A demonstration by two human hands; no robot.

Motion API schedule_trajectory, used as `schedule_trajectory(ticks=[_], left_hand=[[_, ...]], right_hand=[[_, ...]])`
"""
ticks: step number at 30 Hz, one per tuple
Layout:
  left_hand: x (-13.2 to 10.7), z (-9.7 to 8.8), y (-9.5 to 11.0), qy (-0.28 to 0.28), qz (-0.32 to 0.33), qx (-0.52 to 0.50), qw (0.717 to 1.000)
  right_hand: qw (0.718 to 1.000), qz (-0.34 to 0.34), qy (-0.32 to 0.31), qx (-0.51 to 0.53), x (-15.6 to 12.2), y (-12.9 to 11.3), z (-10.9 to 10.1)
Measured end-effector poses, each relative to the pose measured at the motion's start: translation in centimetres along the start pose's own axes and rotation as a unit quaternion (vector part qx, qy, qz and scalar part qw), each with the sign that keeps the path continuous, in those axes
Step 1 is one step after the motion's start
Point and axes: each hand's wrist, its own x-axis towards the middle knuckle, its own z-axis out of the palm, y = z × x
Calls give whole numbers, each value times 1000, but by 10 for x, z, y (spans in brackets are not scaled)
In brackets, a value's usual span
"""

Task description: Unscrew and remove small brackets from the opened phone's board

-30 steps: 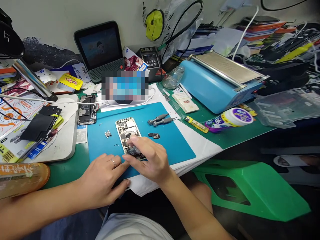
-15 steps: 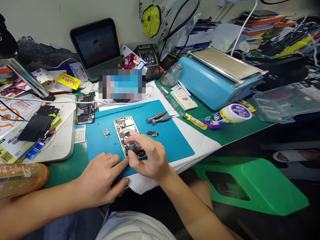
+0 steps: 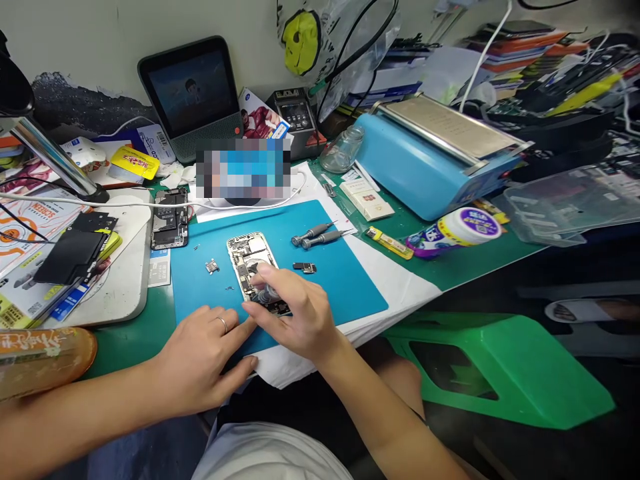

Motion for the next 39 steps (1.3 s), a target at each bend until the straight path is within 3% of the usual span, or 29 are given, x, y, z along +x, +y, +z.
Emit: schedule_trajectory(ticks=[17,21,27,39], left_hand=[[0,-1,1,6,1,0,1000],[1,-2,1,4,9,-3,1000],[1,-2,0,0,11,-3,1000],[1,-4,2,35,5,-19,999]], right_hand=[[1000,11,1,7,0,-1,0],[994,70,-3,84,-2,-2,-3],[958,206,24,198,-5,-4,-6],[960,208,26,184,-6,-4,-8]])
